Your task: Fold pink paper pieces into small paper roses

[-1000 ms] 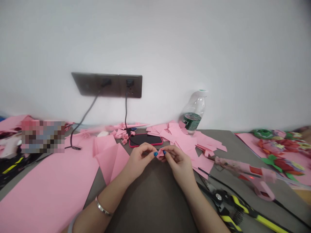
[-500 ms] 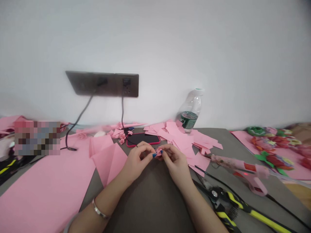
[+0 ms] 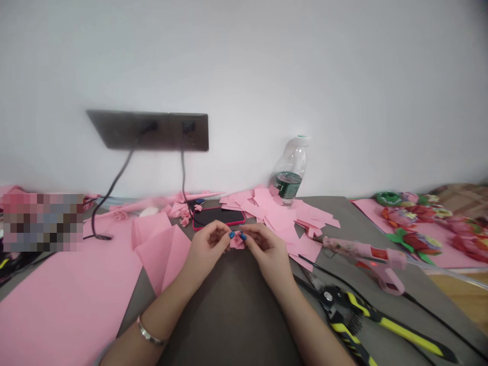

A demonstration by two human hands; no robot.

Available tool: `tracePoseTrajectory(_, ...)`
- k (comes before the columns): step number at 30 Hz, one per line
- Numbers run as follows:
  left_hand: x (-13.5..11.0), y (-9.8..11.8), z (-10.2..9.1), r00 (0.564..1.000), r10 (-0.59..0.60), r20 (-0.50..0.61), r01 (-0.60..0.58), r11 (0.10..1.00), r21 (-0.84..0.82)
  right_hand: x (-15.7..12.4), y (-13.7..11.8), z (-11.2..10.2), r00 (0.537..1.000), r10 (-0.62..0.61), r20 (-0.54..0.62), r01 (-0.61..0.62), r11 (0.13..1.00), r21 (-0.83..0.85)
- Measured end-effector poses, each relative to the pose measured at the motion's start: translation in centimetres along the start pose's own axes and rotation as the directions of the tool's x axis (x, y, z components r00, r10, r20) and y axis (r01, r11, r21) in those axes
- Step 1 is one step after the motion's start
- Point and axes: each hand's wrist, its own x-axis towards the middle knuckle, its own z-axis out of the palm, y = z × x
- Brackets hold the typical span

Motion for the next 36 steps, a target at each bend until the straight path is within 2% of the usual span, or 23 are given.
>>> tracePoseTrajectory(8, -0.1, -0.1, 0.0, 1.0, 0.008, -0.011, -0.007, 0.999, 0.042, -0.1, 0.0, 0.0, 0.999, 0.033, -0.005, -0.033, 0.996, 0.087)
tracePoseTrajectory(14, 0.2, -0.6, -0.2, 0.993, -0.001, -0.121, -0.007, 0.998, -0.059, 0.0, 0.0, 0.2, 0.995, 0.078, 0.07, -0.082, 0.995, 0.059)
tracePoseTrajectory(16, 0.3, -0.6, -0.1, 0.992, -0.006, -0.127, -0.005, 0.996, -0.092, 0.1, 0.2, 0.3, 0.992, 0.103, 0.07, -0.107, 0.993, 0.055)
tracePoseTrajectory(22, 0.4, -0.3, -0.1, 0.999, -0.046, -0.024, 0.043, 0.992, -0.118, 0.1, 0.4, 0.1, 0.992, 0.122, -0.022, -0.12, 0.989, 0.085)
tracePoseTrajectory(30, 0.3, 0.3, -0.5, 0.992, -0.127, 0.029, 0.129, 0.989, -0.074, 0.1, 0.0, 0.1, 0.994, 0.099, -0.04, -0.092, 0.985, 0.146)
tracePoseTrajectory(36, 0.5, 1.2, -0.8, 0.986, -0.081, 0.147, 0.089, 0.995, -0.047, 0.0, 0.0, 0.0, 0.997, 0.069, -0.035, -0.064, 0.991, 0.118)
